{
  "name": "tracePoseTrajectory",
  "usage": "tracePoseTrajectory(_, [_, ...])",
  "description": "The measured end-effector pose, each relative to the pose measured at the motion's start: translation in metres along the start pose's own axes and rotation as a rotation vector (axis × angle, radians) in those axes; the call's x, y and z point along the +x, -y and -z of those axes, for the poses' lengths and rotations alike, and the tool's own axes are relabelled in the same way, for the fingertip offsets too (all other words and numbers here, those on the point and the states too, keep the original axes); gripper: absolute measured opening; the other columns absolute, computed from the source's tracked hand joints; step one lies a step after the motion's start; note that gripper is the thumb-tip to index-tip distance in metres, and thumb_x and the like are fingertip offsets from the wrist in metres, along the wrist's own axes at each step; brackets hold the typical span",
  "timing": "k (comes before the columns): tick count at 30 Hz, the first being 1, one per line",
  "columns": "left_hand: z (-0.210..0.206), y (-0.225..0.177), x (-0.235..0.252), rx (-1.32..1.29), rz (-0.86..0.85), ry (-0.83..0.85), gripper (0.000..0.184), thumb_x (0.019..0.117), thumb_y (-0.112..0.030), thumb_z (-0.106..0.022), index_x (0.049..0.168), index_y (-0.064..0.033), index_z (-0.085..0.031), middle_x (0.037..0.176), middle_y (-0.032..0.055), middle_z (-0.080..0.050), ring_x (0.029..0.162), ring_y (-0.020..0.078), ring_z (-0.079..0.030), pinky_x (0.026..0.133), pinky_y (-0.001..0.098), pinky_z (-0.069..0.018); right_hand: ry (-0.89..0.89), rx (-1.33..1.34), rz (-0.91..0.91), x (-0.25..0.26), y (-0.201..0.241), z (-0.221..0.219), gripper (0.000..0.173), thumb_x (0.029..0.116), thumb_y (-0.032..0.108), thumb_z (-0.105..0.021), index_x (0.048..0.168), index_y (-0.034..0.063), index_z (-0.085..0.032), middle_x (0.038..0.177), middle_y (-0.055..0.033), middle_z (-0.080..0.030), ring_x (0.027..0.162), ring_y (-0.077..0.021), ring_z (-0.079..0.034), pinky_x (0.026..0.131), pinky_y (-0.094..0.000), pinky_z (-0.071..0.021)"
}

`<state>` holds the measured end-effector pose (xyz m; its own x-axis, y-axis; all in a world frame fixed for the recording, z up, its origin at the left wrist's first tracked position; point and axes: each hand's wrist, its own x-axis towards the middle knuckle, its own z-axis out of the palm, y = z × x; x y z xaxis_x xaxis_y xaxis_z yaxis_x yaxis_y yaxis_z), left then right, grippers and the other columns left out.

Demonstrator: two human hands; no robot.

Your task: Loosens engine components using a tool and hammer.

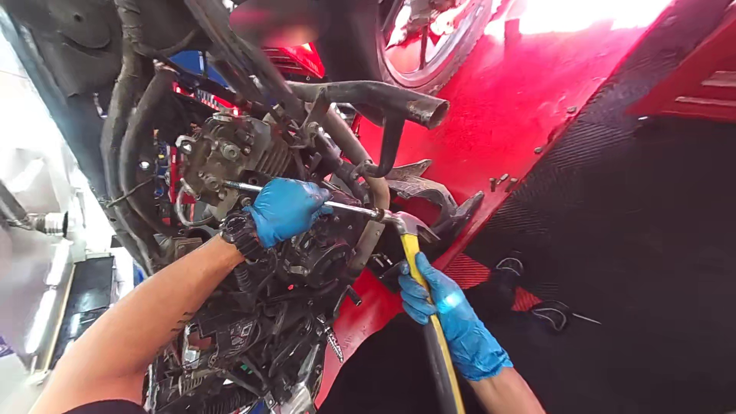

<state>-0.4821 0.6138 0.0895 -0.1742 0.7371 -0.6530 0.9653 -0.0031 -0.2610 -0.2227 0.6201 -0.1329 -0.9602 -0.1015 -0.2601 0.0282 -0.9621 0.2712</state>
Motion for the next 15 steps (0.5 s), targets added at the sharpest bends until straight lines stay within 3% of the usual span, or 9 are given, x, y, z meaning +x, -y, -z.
tracePoseTrajectory(5, [0.000,0.002,-0.001,-0.007,-0.015,-0.019,0.035,0.1062,-0.035,-0.052,0.097,-0.0069,-0.071,0.087,0.0131,-0.070,0.083,0.0337,-0.072,0.066,0.0544,-0.0550,-0.103,-0.027,0.025,0.003,-0.004,-0.011,0.056,0.1103,0.052,-0.022,0.092,0.0109,-0.056,0.052,0.0055,-0.042,0.035,-0.0059,-0.046,0.032,-0.0234,-0.0455])
tracePoseTrajectory(8, [-0.001,0.001,-0.001,-0.009,-0.026,-0.015,0.034,0.1057,-0.034,-0.053,0.097,-0.0067,-0.072,0.087,0.0131,-0.070,0.083,0.0332,-0.072,0.066,0.0538,-0.0552,-0.121,-0.068,0.053,-0.003,-0.002,-0.001,0.057,0.1105,0.052,-0.021,0.094,0.0105,-0.057,0.053,0.0056,-0.042,0.036,-0.0054,-0.046,0.033,-0.0231,-0.0454])
tracePoseTrajectory(12, [0.002,0.002,-0.001,-0.015,-0.018,0.007,0.035,0.1063,-0.035,-0.053,0.099,-0.0070,-0.072,0.089,0.0127,-0.071,0.084,0.0332,-0.072,0.067,0.0538,-0.0551,-0.405,0.033,0.237,-0.011,0.003,0.020,0.054,0.1104,0.054,-0.023,0.087,0.0178,-0.055,0.052,0.0108,-0.044,0.037,-0.0002,-0.046,0.035,-0.0167,-0.0418])
tracePoseTrajectory(13, [0.002,0.001,-0.002,-0.015,-0.012,0.018,0.036,0.1066,-0.036,-0.052,0.099,-0.0073,-0.072,0.089,0.0125,-0.071,0.084,0.0329,-0.072,0.068,0.0536,-0.0551,-0.407,0.057,0.228,-0.009,-0.001,0.014,0.051,0.1104,0.053,-0.025,0.085,0.0195,-0.054,0.052,0.0113,-0.044,0.038,0.0004,-0.045,0.036,-0.0158,-0.0407])
tracePoseTrajectory(15, [0.002,0.001,0.000,-0.012,-0.019,0.008,0.035,0.1063,-0.036,-0.053,0.098,-0.0075,-0.072,0.088,0.0122,-0.070,0.082,0.0325,-0.071,0.066,0.0534,-0.0552,-0.243,0.027,0.082,-0.002,-0.010,-0.011,0.054,0.1099,0.054,-0.027,0.084,0.0171,-0.055,0.052,0.0095,-0.042,0.037,-0.0007,-0.044,0.034,-0.0176,-0.0415])
